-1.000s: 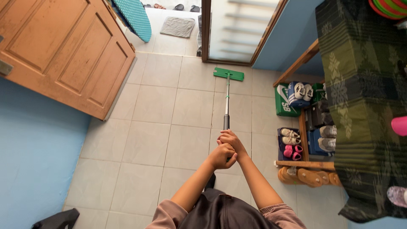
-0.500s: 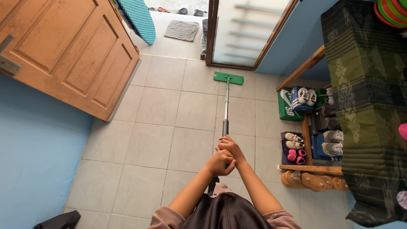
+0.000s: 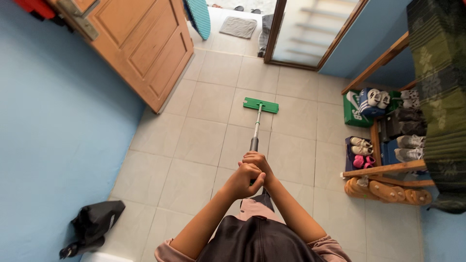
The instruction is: The person mops a tiled floor using a flat mop, pushing it across the surface and around objects like a fan and a shoe rack.
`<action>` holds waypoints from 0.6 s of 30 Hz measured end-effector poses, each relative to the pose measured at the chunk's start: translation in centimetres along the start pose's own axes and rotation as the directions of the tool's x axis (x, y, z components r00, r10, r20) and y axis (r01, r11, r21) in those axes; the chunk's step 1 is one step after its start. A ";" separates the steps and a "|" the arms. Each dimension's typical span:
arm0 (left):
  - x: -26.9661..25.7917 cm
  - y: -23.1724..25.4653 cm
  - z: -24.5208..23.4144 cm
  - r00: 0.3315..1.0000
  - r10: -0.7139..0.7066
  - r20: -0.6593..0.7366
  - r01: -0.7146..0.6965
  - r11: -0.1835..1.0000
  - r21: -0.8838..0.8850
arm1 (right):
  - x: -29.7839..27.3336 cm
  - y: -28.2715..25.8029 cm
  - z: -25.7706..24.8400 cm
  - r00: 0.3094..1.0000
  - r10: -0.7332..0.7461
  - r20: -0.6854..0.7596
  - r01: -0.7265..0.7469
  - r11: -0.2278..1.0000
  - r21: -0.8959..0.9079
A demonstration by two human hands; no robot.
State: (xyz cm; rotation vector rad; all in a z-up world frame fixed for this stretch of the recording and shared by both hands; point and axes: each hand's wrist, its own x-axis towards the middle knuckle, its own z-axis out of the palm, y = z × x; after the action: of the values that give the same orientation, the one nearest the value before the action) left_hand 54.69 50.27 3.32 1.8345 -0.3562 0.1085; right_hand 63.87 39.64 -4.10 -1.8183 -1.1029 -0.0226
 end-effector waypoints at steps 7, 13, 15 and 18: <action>-7.4 8.0 -3.0 0.992 0.031 -0.119 -0.027 0.999 0.035 | -0.2 -9.8 3.8 0.997 -0.079 -0.009 0.079 0.983 0.166; -7.6 6.5 -3.2 0.986 0.033 -0.162 -0.036 0.999 -0.016 | 0.5 -9.0 5.3 0.997 -0.068 -0.030 0.073 0.976 0.206; -7.0 4.8 -3.2 0.980 0.072 -0.184 -0.070 0.997 0.017 | 0.8 -7.7 5.2 0.994 -0.106 -0.022 0.108 0.978 0.177; -5.0 1.0 -3.6 0.987 0.062 -0.145 -0.054 0.997 0.062 | 2.1 -4.3 5.7 0.998 -0.062 0.006 0.061 0.992 0.107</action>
State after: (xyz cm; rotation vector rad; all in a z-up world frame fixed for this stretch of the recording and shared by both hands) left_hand 50.05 54.41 4.04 1.8611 -0.3055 0.2953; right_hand 59.75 45.78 -3.05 -1.6907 -1.1451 0.0087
